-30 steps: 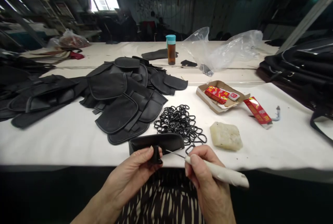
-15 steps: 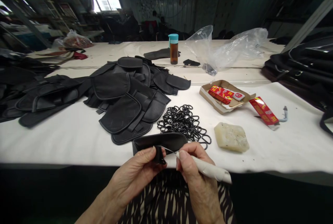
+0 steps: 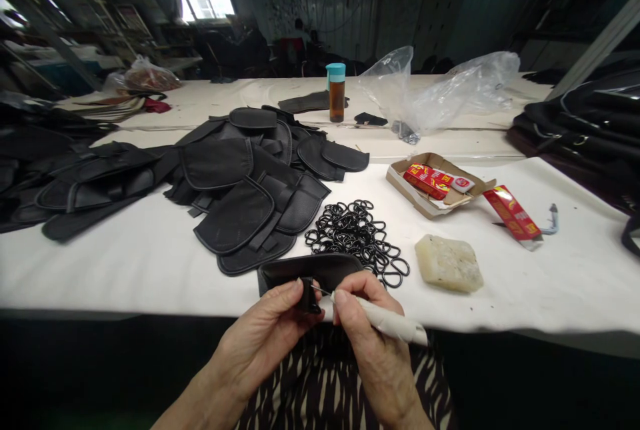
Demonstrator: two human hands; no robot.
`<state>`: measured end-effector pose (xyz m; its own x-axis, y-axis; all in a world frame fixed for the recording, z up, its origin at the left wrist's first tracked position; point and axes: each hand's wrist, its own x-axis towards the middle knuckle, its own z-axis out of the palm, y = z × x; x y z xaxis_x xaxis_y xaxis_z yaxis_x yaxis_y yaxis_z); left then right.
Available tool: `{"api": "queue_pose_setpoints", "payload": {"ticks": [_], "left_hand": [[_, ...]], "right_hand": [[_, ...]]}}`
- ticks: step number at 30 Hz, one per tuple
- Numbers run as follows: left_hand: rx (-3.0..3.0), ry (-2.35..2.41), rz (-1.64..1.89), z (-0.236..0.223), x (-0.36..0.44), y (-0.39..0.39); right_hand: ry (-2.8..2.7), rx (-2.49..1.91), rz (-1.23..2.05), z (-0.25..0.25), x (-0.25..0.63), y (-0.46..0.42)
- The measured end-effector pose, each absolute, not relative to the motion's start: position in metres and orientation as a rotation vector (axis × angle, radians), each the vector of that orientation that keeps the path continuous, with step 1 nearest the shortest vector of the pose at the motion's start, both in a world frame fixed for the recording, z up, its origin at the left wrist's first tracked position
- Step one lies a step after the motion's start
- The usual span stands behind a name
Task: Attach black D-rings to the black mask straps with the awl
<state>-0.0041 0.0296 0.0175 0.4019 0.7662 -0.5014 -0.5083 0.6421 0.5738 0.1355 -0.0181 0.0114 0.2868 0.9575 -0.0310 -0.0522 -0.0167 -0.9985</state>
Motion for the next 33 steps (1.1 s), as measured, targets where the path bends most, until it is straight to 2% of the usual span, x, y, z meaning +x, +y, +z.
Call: {"api": "queue_pose_setpoints", "payload": {"ticks": [7, 18, 22, 26, 29, 33], "left_hand": [[0.334, 0.896, 0.983, 0.017, 0.007, 0.023], [0.345, 0.879, 1.021, 0.017, 0.004, 0.024], [0.329, 0.869, 1.029, 0.017, 0.005, 0.022], [0.282, 0.866, 1.056, 0.018, 0.007, 0.022], [0.222, 0.858, 1.088, 0.018, 0.008, 0.021], [0.122, 0.861, 1.119, 0.017, 0.009, 0.019]], "right_hand": [[-1.407, -1.249, 0.924, 0.027, 0.146, -0.018], [-1.099, -1.271, 0.585, 0.043, 0.140, -0.039], [-1.179, -1.279, 0.472, 0.036, 0.136, -0.041], [-1.383, -1.324, 0.052, 0.023, 0.127, -0.032], [-1.769, -1.210, -0.277, 0.013, 0.123, -0.020], [-1.937, -1.131, -0.453, 0.002, 0.120, -0.010]]}}
